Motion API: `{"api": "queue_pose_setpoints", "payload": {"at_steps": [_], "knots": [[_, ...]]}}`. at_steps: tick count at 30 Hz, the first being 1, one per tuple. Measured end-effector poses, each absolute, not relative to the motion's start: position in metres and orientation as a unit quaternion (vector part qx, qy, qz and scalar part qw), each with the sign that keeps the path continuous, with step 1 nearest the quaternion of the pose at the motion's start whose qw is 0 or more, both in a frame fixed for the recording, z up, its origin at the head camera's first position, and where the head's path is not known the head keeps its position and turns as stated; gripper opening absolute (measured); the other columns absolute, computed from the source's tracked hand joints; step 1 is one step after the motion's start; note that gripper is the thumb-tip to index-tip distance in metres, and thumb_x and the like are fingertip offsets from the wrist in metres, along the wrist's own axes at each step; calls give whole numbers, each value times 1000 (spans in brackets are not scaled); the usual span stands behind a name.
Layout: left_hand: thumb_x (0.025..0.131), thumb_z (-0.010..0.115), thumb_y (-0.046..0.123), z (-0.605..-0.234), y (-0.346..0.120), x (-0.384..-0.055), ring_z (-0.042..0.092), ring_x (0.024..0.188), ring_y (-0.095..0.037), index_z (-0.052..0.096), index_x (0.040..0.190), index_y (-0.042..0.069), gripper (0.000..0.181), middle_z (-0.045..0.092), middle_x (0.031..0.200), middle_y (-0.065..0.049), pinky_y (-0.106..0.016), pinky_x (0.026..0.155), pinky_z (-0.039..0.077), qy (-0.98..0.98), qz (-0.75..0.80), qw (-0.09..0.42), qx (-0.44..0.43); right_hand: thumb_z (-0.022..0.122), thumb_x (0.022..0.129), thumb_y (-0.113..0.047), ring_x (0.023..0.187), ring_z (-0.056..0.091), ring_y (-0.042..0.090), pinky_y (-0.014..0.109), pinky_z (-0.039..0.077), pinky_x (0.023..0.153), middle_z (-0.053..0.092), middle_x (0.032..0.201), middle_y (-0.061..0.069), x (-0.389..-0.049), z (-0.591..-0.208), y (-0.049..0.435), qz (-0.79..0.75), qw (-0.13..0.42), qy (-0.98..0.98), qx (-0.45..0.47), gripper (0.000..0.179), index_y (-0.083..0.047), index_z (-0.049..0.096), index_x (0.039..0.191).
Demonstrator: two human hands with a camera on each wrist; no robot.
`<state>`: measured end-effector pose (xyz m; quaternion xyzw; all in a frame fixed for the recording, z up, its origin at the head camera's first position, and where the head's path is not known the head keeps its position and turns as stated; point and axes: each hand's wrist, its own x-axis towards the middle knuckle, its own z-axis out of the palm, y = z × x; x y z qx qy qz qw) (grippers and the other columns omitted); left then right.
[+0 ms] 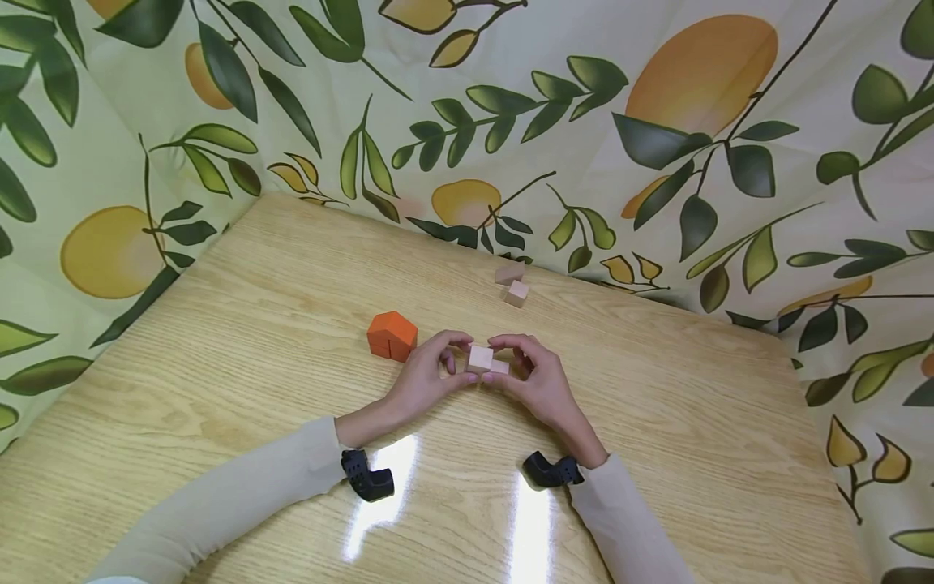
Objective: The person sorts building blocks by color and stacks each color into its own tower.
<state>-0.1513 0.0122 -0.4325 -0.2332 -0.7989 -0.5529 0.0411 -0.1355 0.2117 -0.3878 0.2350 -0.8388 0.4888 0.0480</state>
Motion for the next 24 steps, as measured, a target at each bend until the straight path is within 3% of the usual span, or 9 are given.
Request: {"api": "queue_pose_setpoints", "payload": {"at_steps": [6, 18, 24], "knots": [[77, 80, 10, -434, 13, -153, 52, 70, -19, 59, 122, 11, 50, 62, 104, -6, -22, 61, 39, -787, -559, 68, -254, 76, 77, 5, 63, 35, 36, 28, 29, 56, 50, 86, 22, -135, -388, 212, 491, 55, -838, 230, 39, 2, 62, 114], [77, 79, 10, -437, 13, -153, 52, 68, -18, 64, 115, 14, 41, 61, 103, 2, -22, 60, 40, -772, -568, 85, -273, 74, 79, 6, 62, 34, 34, 28, 29, 55, 57, 96, 23, -136, -388, 213, 499, 50, -832, 237, 40, 3, 61, 116], [77, 79, 8, -437, 13, -153, 52, 68, -18, 63, 116, 14, 43, 62, 104, 1, -22, 60, 41, -771, -571, 81, -269, 69, 83, 8, 64, 36, 24, 26, 29, 57, 60, 100, 27, -140, -390, 217, 533, 49, -814, 226, 38, 9, 56, 119]]}}
